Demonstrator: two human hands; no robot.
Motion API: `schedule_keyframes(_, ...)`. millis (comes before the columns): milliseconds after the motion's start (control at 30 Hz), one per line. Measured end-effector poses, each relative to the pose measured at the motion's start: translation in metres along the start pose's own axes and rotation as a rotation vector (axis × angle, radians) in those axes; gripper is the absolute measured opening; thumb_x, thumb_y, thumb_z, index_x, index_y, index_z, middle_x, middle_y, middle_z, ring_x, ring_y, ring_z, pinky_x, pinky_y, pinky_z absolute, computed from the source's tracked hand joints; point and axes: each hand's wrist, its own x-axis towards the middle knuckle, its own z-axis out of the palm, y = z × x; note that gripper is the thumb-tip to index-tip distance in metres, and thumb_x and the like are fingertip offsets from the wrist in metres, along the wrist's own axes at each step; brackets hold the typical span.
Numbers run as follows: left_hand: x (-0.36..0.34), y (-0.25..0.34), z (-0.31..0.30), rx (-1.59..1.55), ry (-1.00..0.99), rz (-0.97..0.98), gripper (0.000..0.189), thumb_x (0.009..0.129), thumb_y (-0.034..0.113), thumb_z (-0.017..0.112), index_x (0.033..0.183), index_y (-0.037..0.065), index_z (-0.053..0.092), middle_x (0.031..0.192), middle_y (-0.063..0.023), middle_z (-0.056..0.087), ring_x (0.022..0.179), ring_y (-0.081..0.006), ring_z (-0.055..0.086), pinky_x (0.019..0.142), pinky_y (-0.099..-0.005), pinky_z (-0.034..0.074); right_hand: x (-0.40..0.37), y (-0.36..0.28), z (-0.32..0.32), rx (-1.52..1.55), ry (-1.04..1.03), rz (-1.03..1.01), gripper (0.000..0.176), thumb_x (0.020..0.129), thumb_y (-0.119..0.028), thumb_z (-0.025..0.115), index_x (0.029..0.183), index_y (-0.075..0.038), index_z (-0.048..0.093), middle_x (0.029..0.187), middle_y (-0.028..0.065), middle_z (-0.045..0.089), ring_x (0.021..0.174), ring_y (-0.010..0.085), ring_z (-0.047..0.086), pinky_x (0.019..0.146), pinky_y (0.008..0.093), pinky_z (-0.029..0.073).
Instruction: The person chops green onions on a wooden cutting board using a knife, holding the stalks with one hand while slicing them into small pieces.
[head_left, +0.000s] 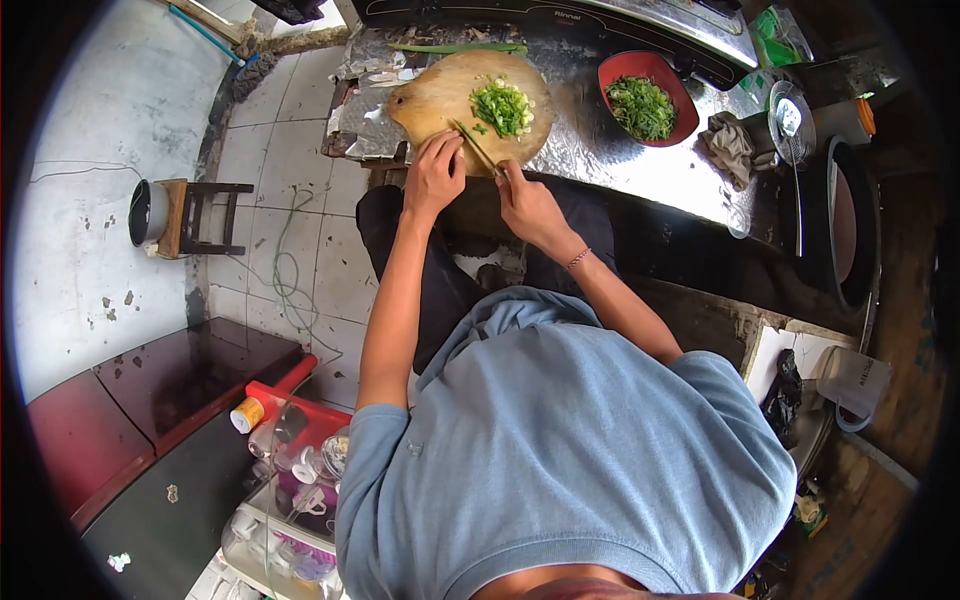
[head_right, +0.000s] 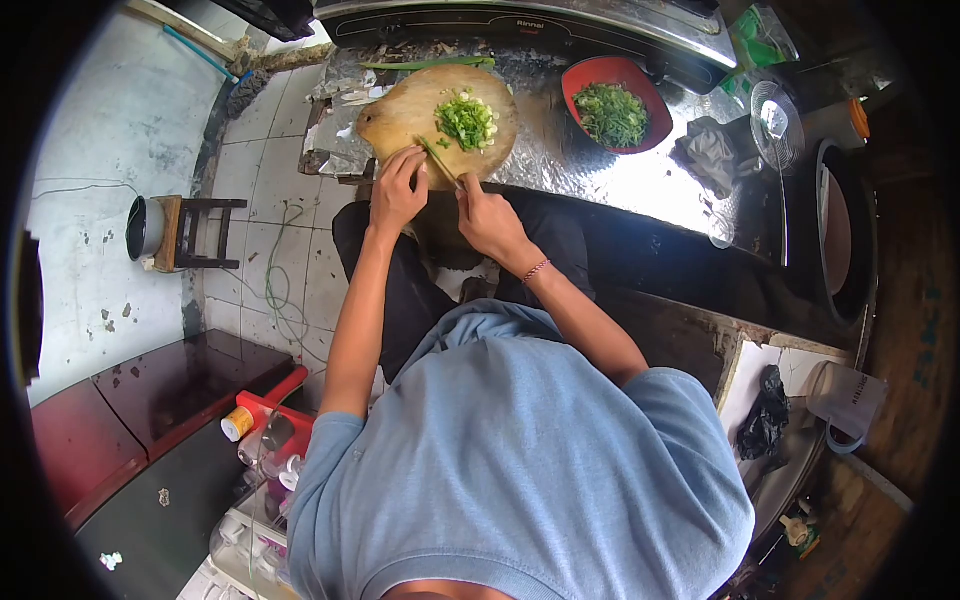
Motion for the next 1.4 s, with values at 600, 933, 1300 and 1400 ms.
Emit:
schedule_keyframes(600,0.001,-0.001,0.001,-0.005,0.027,0.001,0.014,0.095,0.006,0.069,0.105,-0.001,0.075,0.113,-0.0160,0.075,0.114,-0.0351,0.071,0.100,-0.0445,0.056,0.010,-0.010,0.005,-0.127,0.027,0.002,0.014,0.105,-0.018,0.054,0.114,-0.007,0.054,0.071,0.0297,0.066,0.071,0.0526,0.067,0.063,0.0630,0.052)
schedule_keyframes(933,0.001,0.001,0.001,-0.002,0.040,-0.005,0.014,0.093,0.006,0.068,0.102,-0.003,0.075,0.110,-0.0164,0.075,0.114,-0.0343,0.071,0.101,-0.0443,0.057,0.003,-0.010,0.009,-0.243,0.098,-0.041,0.016,0.104,-0.020,0.056,0.116,-0.009,0.056,0.073,0.0243,0.070,0.066,0.0468,0.070,0.058,0.0580,0.055)
schedule_keyframes(1300,0.000,0.002,-0.002,-0.001,0.007,-0.001,0.017,0.092,0.005,0.068,0.106,-0.002,0.073,0.117,-0.0169,0.072,0.114,-0.0364,0.069,0.101,-0.0455,0.057,-0.002,-0.006,-0.001,-0.229,0.058,0.066,0.022,0.107,-0.022,0.054,0.125,-0.010,0.054,0.079,0.0244,0.072,0.072,0.0484,0.071,0.063,0.0599,0.056)
schedule_keyframes(1400,0.001,0.003,-0.002,0.004,0.013,0.007,0.017,0.092,0.005,0.068,0.107,-0.002,0.072,0.117,-0.0167,0.072,0.114,-0.0369,0.069,0.100,-0.0458,0.056,0.003,-0.003,0.000,-0.162,0.044,0.105,0.031,0.107,-0.022,0.053,0.136,-0.012,0.052,0.081,0.0260,0.072,0.075,0.0497,0.070,0.066,0.0613,0.055)
